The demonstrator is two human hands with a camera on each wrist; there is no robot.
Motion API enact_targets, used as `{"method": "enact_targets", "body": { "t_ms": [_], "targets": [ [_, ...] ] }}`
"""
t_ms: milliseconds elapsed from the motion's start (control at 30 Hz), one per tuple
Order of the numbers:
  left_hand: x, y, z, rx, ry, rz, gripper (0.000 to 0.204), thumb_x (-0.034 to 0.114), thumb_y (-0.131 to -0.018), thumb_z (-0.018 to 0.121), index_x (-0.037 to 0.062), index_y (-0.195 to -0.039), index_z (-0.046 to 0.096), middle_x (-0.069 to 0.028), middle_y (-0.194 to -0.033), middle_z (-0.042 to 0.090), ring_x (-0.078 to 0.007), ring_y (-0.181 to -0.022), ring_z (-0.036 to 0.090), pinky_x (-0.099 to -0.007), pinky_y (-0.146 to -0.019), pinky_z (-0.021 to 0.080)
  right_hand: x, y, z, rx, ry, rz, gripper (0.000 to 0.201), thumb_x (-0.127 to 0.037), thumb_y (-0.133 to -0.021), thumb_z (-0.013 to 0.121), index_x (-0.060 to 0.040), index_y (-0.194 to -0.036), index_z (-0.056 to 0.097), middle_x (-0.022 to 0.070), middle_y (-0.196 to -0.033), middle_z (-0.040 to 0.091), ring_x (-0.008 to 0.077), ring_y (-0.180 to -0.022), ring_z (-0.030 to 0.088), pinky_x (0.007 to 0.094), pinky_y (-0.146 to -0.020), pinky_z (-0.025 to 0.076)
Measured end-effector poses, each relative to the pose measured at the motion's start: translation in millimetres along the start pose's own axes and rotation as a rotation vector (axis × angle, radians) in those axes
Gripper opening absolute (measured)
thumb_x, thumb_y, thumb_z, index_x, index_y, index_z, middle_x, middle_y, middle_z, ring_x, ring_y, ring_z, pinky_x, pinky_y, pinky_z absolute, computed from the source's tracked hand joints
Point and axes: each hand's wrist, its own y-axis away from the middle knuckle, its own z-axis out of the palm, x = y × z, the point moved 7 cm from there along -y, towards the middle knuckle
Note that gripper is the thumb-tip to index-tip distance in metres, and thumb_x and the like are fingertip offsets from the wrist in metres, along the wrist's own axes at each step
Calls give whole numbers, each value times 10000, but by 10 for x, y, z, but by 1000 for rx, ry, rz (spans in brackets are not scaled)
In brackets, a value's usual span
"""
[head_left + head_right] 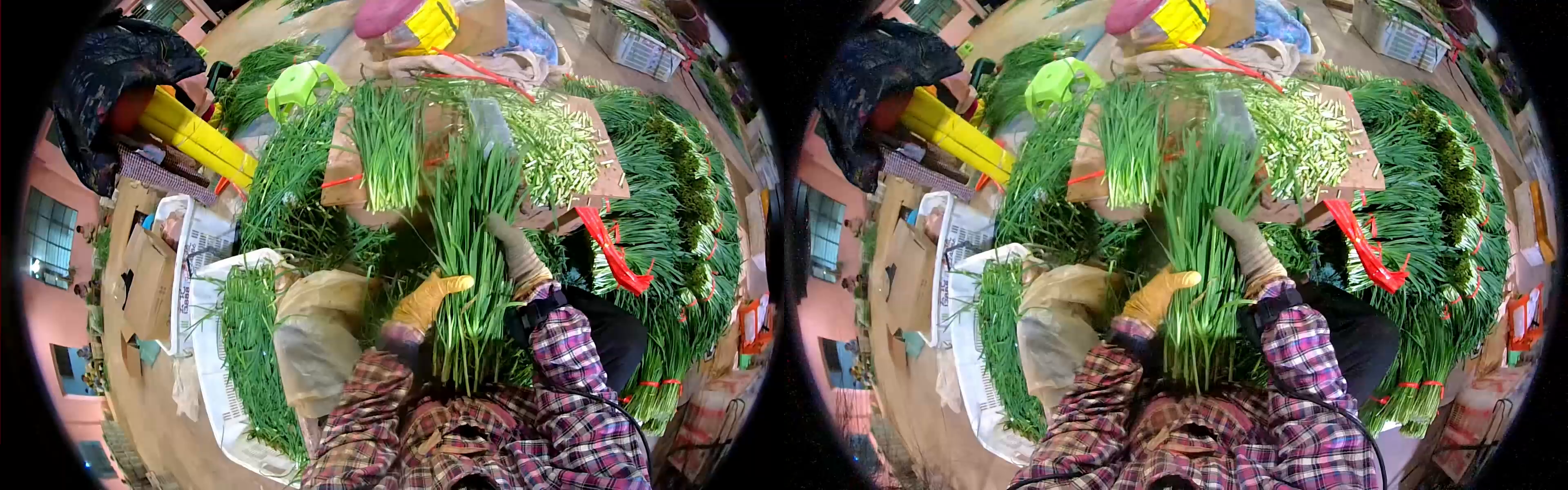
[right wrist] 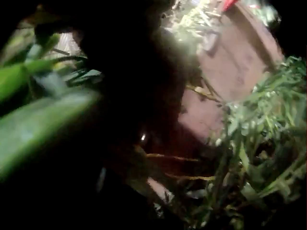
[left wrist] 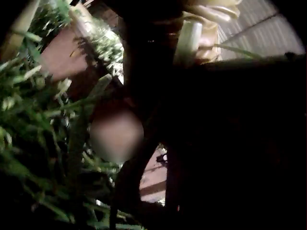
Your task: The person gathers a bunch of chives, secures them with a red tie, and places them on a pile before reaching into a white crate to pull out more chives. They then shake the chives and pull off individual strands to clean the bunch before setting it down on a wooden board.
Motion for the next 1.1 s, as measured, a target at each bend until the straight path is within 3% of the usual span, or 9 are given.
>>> {"method": "enact_targets", "body": {
  "t_ms": [167, 300, 467, 667, 733, 767, 933, 1033, 1100],
  "targets": [
    [882, 399, 246, -175, 45, 53, 740, 119, -685, 779, 51, -1300, 372, -40, -1139, 523, -153, -1031, 501, -287, -882, 433, -580, 411, 604, -123, 15, -133, 392, -184, -758, 694, -25, -1087, 551, 47, -984, 606, 156, -848, 586, 293, -740, 492],
    [1453, 689, 361, -154, -126, 262, 724, 186, -677, 798, 51, -1256, 385, -12, -1090, 471, -129, -955, 468, -270, -835, 416, -1309, 1071, 1406, -355, 520, -826, 295, -78, -804, 597, 28, -1074, 547, 128, -969, 641, 193, -841, 634, 289, -761, 513],
    [1824, 933, 269, -90, -547, 683, 541, 242, -634, 820, 50, -1064, 554, -20, -971, 570, -141, -819, 503, -288, -721, 446, -1324, 1296, 1795, -572, -49, -507, 165, -87, -795, 613, 9, -924, 653, 117, -921, 659, 182, -811, 640, 279, -724, 521],
    [1043, 468, 89, -126, -687, 889, 488, 159, -793, 642, 51, -1232, 459, -63, -1141, 550, -192, -939, 567, -308, -841, 472, -1009, 1266, 1744, -342, 719, -609, 566, -147, -621, 773, -17, -1114, 526, 63, -965, 618, 145, -858, 573, 300, -777, 468],
    [745, 238, -72, -381, 356, 539, 574, 54, -803, 592, 34, -1323, 350, -84, -1207, 517, -152, -1025, 546, -290, -880, 459, -1049, 1385, 1902, -307, 1235, -983, 517, -260, -668, 751, -43, -1093, 553, 55, -964, 635, 153, -870, 579, 327, -825, 443],
    [791, 290, -55, -384, 359, 539, 574, 54, -803, 592, 34, -1323, 350, -84, -1207, 517, -152, -1025, 546, -290, -880, 459, -1015, 1329, 1789, -334, 1011, -582, 437, -334, -748, 694, -61, -1075, 593, 48, -951, 654, 158, -870, 590, 344, -876, 417],
    [1120, 352, 177, -129, -938, 810, 387, 73, -813, 533, 6, -1189, 472, -122, -1034, 595, -187, -945, 580, -307, -826, 475, -1112, 1190, 1869, -315, 914, -731, 513, -98, -653, 774, -30, -1104, 539, 55, -933, 634, 149, -839, 584, 291, -780, 470],
    [1457, 637, 352, 177, -1036, 176, 546, 333, -783, 655, -14, -1167, 481, -174, -1064, 575, -262, -944, 573, -336, -866, 412, -1287, 1099, 1785, -176, 452, -515, 464, -66, -695, 724, 39, -1094, 513, 46, -915, 622, 130, -764, 590, 268, -698, 485],
    [1487, 667, 406, -145, -539, 380, 697, 358, -713, 746, -34, -1204, 447, -143, -1121, 546, -217, -996, 526, -315, -882, 397, -1438, 1295, 1784, -141, 409, -462, 424, -33, -711, 682, 25, -1098, 520, 53, -887, 626, 129, -727, 594, 256, -671, 487]
  ]
}}
